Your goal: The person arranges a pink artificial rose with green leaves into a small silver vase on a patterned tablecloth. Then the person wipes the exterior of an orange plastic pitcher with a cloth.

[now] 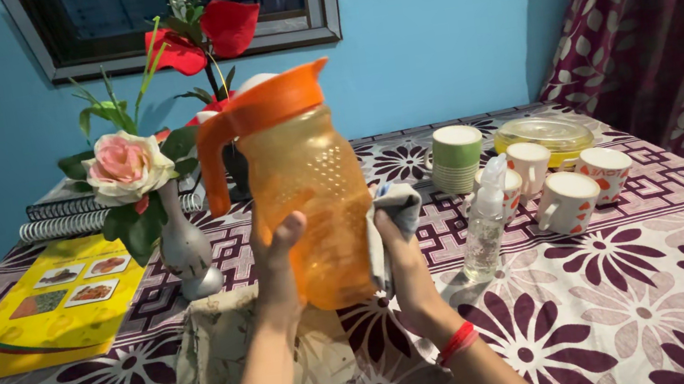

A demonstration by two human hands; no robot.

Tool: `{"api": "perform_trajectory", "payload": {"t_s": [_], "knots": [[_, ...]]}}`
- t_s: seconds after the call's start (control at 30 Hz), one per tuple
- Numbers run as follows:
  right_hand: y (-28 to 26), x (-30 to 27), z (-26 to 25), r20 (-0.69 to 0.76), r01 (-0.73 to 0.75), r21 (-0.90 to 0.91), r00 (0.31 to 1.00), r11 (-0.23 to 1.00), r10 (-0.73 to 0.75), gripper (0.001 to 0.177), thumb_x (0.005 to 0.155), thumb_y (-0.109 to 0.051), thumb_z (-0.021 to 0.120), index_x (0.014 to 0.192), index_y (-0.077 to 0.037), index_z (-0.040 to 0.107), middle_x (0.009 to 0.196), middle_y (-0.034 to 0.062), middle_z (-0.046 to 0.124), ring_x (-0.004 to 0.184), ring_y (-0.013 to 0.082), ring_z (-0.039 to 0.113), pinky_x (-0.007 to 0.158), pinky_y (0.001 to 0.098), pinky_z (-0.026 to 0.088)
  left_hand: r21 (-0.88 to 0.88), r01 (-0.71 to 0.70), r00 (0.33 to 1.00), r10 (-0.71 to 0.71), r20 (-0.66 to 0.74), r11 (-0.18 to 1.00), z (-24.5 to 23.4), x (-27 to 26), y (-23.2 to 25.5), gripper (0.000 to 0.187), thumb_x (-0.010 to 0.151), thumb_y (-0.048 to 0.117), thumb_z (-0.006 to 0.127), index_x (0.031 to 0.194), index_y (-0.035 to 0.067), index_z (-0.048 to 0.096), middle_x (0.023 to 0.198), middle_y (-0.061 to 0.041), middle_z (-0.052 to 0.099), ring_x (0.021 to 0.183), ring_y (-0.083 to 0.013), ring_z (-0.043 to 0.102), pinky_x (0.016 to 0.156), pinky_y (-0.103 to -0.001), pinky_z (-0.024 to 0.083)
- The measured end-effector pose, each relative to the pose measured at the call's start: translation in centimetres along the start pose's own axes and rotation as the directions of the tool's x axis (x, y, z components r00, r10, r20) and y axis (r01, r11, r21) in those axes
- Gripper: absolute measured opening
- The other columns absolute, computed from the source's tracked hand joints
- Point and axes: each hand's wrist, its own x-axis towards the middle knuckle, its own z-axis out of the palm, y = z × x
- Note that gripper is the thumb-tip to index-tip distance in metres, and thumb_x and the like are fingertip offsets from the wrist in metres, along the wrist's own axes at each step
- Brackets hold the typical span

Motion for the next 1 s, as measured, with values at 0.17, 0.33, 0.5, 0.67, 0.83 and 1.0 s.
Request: {"api": "perform_trajectory", "payload": {"t_s": [0.17, 0.33, 0.5, 0.67, 0.83, 1.0], "knots": [[-2.0, 0.1, 0.1, 0.076, -0.169, 0.083, 0.984, 0.982, 0.163, 0.057, 0.099, -0.052, 0.049, 0.138, -0.012, 0.061, 0.129, 0.0034, 0.067, 0.113, 0.0154, 0.065, 0.093, 0.0329, 0.054, -0.254, 0.246, 0.966, -0.216, 0.142, 0.935, -2.3, 0.8, -1.5, 0.091, 0.081, 0.056, 0.076, 0.146, -0.001, 0.048, 0.137, -0.018, 0.061, 0.123, -0.0325, 0.06, 0.105, -0.049, 0.051], [-4.7, -0.8, 0.5, 0.102, -0.394, 0.258, 0.919, 0.882, 0.38, 0.057, 0.094, -0.057, 0.045, 0.131, -0.016, 0.061, 0.122, 0.0056, 0.069, 0.11, 0.022, 0.066, 0.088, 0.0434, 0.057, -0.151, 0.228, 0.929, -0.168, 0.331, 0.962, -3.0, 1.2, -3.2, 0.101, 0.084, 0.063, 0.07, 0.156, 0.001, 0.038, 0.152, -0.019, 0.051, 0.137, -0.0299, 0.053, 0.112, -0.046, 0.047], [-5.2, -0.9, -0.2, 0.008, -0.108, 0.089, 0.994, 0.99, 0.108, 0.046, 0.098, -0.047, 0.054, 0.123, -0.011, 0.063, 0.106, 0.0035, 0.065, 0.092, 0.0151, 0.065, 0.072, 0.0332, 0.053, 0.029, 0.12, 0.973, -0.123, 0.196, 0.992, -2.2, 1.0, -2.2, 0.085, 0.092, 0.055, 0.061, 0.159, 0.011, 0.032, 0.159, -0.012, 0.043, 0.145, -0.0264, 0.044, 0.113, -0.044, 0.042], [-3.6, -0.6, -1.1, 0.005, 0.164, -0.234, 0.986, 0.958, -0.168, 0.032, 0.094, -0.03, 0.068, 0.107, -0.001, 0.064, 0.087, 0.0022, 0.061, 0.071, 0.0105, 0.056, 0.061, 0.0252, 0.044, -0.068, 0.321, 0.944, -0.313, 0.109, 0.945, -1.2, 1.4, -1.6, 0.08, 0.085, 0.046, 0.056, 0.157, 0.026, 0.027, 0.155, -0.004, 0.043, 0.136, -0.0291, 0.051, 0.104, -0.051, 0.047], [-3.2, -1.3, 0.6, 0.083, 0.213, -0.518, 0.977, 0.829, -0.198, 0.043, 0.08, -0.017, 0.075, 0.117, 0.004, 0.067, 0.106, 0.0165, 0.074, 0.093, 0.0245, 0.073, 0.085, 0.0322, 0.06, -0.187, 0.185, 0.978, -0.162, 0.132, 0.965, -1.6, 1.3, -1.9, 0.085, 0.093, 0.06, 0.054, 0.158, 0.009, 0.037, 0.155, -0.011, 0.05, 0.139, -0.0237, 0.051, 0.113, -0.041, 0.042], [-3.7, -2.7, 1.7, 0.364, 0.588, -0.601, 0.805, 0.542, -0.469, 0.091, 0.077, -0.012, 0.076, 0.157, -0.001, 0.035, 0.168, 0.0269, 0.027, 0.155, 0.0315, 0.03, 0.12, 0.0405, 0.032, 0.068, -0.083, 0.985, 0.071, 0.159, 0.994, -1.3, 1.0, -1.7, 0.089, 0.087, 0.054, 0.072, 0.154, 0.006, 0.038, 0.146, -0.012, 0.055, 0.135, -0.0223, 0.054, 0.115, -0.039, 0.041]]}}
